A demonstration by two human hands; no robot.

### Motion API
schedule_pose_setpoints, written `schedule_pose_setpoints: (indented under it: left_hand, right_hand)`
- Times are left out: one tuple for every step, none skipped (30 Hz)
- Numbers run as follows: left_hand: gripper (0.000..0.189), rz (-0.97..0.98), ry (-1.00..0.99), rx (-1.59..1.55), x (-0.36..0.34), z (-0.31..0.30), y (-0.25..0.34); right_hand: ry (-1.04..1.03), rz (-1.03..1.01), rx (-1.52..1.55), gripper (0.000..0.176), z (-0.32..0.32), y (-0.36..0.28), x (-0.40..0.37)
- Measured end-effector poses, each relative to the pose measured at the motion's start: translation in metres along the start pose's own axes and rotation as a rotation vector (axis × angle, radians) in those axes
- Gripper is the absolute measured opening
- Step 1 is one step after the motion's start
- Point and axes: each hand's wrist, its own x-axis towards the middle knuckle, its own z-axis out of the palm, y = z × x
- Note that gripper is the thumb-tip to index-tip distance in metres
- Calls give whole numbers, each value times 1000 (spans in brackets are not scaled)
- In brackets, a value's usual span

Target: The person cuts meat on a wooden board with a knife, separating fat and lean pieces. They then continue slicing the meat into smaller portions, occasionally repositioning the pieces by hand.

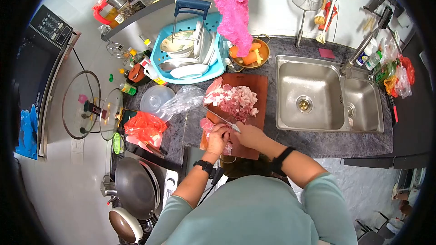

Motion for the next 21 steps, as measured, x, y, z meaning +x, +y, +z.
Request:
schedule_pose_setpoints:
  left_hand:
    - [18, -6, 11, -1, -1, -2, 0]
    - [18, -13, 4, -13, -3, -3, -1]
    - [18, -18, 2, -26, -2, -4, 0]
    - [17, -19, -4, -41, 0, -3, 0]
    - [18, -12, -14, -26, 1, -4, -1]
    - [18, -8, -26, -14, 1, -5, -2]
    - [18, -2, -33, -1, 2, -5, -2]
    - [18, -1, -35, 4, 8, -4, -2]
    - [19, -6, -42, 10, 8, -4, -2]
    - [20, -15, -53, 16, 7, -4, -1]
    - [20, -20, -56, 20, 4, -3, -2]
    - [21, -26, -57, 25, 4, -2, -3]
    - [22, -29, -55, 30, 5, -2, -3]
    - [22, -28, -61, 38, 5, -1, -3]
    - [22, -26, -65, 48, 7, -2, -1]
    - [22, -24, -71, 59, 7, -3, 0]
    - [22, -18, -77, 69, 7, -3, -1]
    - [22, -11, -82, 79, 6, -1, -2]
    - [22, -5, -88, 90, 6, -1, -3]
    - [22, 11, -87, 65, 5, -2, -5]
    - [22, 27, -88, 39, 6, -5, -5]
  right_hand:
    - [-1, 5, -3, 29, -4, 5, -10]
    - [-4, 9, -6, 29, -9, 9, -21]
    - [-5, 11, -13, 29, -14, 9, -27]
    - [4, 17, -40, 29, -18, 6, -30]
    - [12, 30, -63, 29, -21, 4, -35]
    - [18, 45, -88, 29, -23, 2, -41]
    - [15, 39, -73, 29, -25, 0, -48]
    - [24, 26, -63, 29, -28, 0, -49]
    - [26, 17, -48, 29, -29, -2, -51]
    - [4, 19, -50, 29, -30, -4, -52]
    - [-24, 24, -51, 28, -29, -6, -55]
    - [-52, 27, -54, 28, -28, -8, -57]
    - [-50, 36, -62, 28, -24, -9, -53]
    - [-47, 45, -71, 28, -17, -9, -44]
    - [-42, 52, -79, 28, -10, -10, -34]
    - [-34, 50, -72, 28, -3, -13, -21]
    - [-26, 47, -65, 28, 4, -17, -5]
    - [-17, 43, -59, 29, 7, -18, 8]
    - [-17, 35, -54, 29, 9, -17, 17]
    - [-17, 29, -47, 30, 12, -14, 24]
    - [-17, 25, -40, 30, 13, -13, 26]
